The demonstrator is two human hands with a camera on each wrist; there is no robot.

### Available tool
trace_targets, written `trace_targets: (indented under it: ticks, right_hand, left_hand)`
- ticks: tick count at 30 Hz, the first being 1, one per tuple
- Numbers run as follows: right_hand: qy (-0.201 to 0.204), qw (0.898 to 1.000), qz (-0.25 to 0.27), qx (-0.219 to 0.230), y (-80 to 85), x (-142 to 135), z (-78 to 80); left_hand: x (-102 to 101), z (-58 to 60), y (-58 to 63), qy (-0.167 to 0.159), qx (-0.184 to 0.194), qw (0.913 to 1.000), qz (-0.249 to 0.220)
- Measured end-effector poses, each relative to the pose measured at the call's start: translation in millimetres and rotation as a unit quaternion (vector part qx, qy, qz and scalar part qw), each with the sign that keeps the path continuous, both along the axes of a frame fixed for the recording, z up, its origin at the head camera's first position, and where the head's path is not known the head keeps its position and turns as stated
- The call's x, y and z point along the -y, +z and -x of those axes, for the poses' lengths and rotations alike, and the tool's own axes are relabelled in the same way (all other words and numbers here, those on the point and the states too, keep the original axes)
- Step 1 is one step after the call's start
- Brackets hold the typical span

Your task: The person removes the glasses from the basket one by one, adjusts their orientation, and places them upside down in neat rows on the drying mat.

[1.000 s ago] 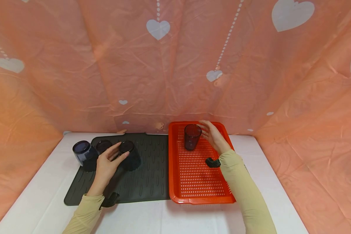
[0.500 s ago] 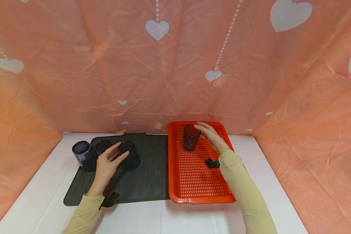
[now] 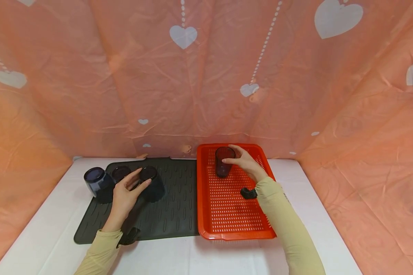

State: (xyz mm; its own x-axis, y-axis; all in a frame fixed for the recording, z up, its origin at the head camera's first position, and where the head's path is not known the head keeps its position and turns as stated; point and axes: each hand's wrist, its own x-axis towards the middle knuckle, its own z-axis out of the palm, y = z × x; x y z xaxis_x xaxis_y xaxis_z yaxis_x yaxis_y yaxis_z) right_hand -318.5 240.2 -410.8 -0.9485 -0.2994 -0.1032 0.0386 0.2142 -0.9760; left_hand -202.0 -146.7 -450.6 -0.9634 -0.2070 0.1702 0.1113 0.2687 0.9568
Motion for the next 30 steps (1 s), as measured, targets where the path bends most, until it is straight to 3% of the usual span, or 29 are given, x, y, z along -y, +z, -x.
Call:
trace_targets:
  ticks: [16, 30]
  right_hand:
    - [0.010, 0.999, -0.044, -0.023, -5.3, 6.1, 2.1]
    - [-0.011, 0.997, -0.061, -0.037, -1.8, 7.8, 1.2]
  left_hand:
    - [-5.4, -0.6, -0.7, 0.030, -0.025, 0.9991, 0.014]
    - [-4.4, -0.9, 4.9, 0.013, -0.002, 0.9998, 0.017]
